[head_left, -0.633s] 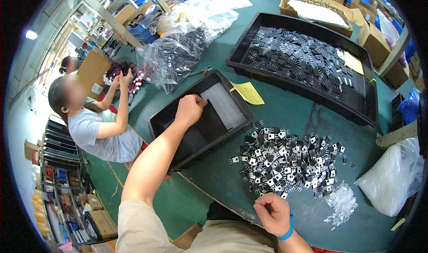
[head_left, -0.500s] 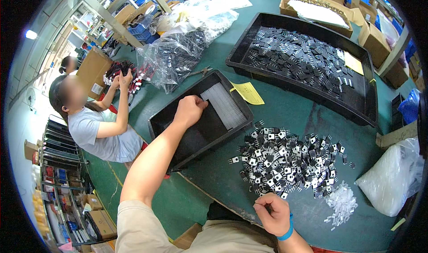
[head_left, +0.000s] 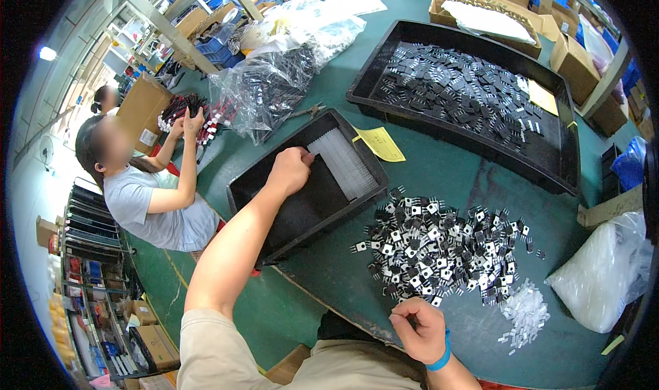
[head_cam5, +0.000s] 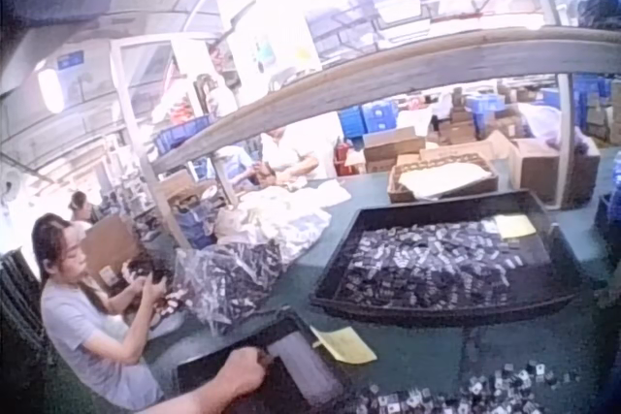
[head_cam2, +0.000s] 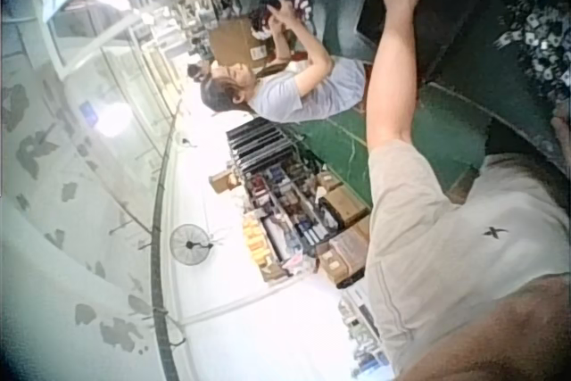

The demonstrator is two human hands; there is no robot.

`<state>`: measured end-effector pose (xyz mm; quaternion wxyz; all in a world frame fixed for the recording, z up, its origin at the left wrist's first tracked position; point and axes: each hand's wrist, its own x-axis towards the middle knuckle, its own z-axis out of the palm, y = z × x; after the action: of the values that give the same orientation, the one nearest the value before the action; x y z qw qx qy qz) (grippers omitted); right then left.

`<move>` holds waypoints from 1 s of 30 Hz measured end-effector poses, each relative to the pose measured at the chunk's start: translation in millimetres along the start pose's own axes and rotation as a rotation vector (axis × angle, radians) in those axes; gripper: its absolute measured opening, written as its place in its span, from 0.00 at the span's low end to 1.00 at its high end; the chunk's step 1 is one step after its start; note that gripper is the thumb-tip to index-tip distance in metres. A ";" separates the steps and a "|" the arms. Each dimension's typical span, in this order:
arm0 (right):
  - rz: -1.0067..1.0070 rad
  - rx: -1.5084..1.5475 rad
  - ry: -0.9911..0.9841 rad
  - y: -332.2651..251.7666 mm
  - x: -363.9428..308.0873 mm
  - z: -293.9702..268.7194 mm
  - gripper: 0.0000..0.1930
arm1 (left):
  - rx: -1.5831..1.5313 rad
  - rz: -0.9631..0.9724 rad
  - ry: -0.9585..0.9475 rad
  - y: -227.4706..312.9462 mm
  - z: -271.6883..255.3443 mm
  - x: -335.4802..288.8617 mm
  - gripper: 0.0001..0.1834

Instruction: The person picks small black electronic components and white plastic pieces from a pile on a green workbench. They insert these items one by one into a black tray with slots. The task involves repetitive manual assembly of these parts.

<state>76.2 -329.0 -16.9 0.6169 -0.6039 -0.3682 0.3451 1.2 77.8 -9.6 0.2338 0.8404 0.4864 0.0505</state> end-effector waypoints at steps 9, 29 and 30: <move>0.023 0.005 0.000 -1.2 -1.0 0.2 0.06 | -0.014 -0.010 0.035 -3.2 2.3 0.3 0.16; 0.008 -0.007 0.003 1.5 -1.9 1.2 0.06 | 0.028 0.154 0.283 -3.1 22.6 -16.2 0.16; 0.005 -0.008 0.004 1.9 -1.9 1.3 0.06 | 0.024 0.149 0.288 -4.0 23.6 -15.1 0.16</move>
<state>74.2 -329.9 -18.9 0.6143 -0.6082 -0.3667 0.3439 -2.5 58.6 -30.2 0.1470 0.8611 0.4516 0.1817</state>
